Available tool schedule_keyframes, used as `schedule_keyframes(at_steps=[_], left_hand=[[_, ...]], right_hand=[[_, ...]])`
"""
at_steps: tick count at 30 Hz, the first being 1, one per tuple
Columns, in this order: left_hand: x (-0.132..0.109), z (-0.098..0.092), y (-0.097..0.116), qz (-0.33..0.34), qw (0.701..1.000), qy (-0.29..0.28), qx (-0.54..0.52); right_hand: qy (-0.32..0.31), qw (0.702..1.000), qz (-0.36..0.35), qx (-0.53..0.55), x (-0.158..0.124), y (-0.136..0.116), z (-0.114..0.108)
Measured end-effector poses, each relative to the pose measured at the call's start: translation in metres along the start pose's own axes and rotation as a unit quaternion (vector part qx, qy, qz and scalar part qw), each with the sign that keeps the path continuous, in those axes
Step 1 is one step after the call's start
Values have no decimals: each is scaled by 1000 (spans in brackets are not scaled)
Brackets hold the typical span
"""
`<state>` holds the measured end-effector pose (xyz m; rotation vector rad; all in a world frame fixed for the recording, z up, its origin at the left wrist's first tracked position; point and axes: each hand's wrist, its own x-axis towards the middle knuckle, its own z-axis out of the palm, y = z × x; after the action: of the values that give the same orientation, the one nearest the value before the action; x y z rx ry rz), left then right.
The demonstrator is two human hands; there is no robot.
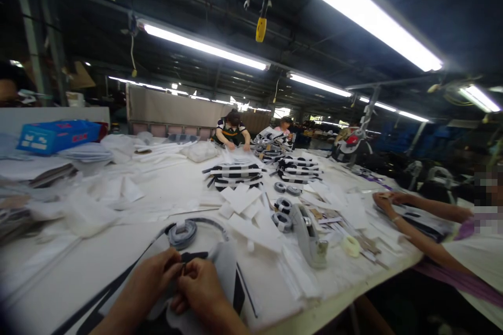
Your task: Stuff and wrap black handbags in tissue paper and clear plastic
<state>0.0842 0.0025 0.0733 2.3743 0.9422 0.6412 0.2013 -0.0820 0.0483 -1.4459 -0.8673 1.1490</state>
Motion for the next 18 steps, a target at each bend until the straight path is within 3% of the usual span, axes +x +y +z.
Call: schedule_keyframes(at_steps=[4, 11, 18], left_hand=[[2, -7, 8, -58, 992, -3, -109], [-12, 0, 5, -95, 954, 3, -286], [-23, 12, -5, -127, 943, 1, -306]], right_hand=[[38, 999, -8, -11, -8, -1, -1], [3, 999, -36, -26, -17, 0, -8], [-13, 999, -36, -37, -22, -3, -11]])
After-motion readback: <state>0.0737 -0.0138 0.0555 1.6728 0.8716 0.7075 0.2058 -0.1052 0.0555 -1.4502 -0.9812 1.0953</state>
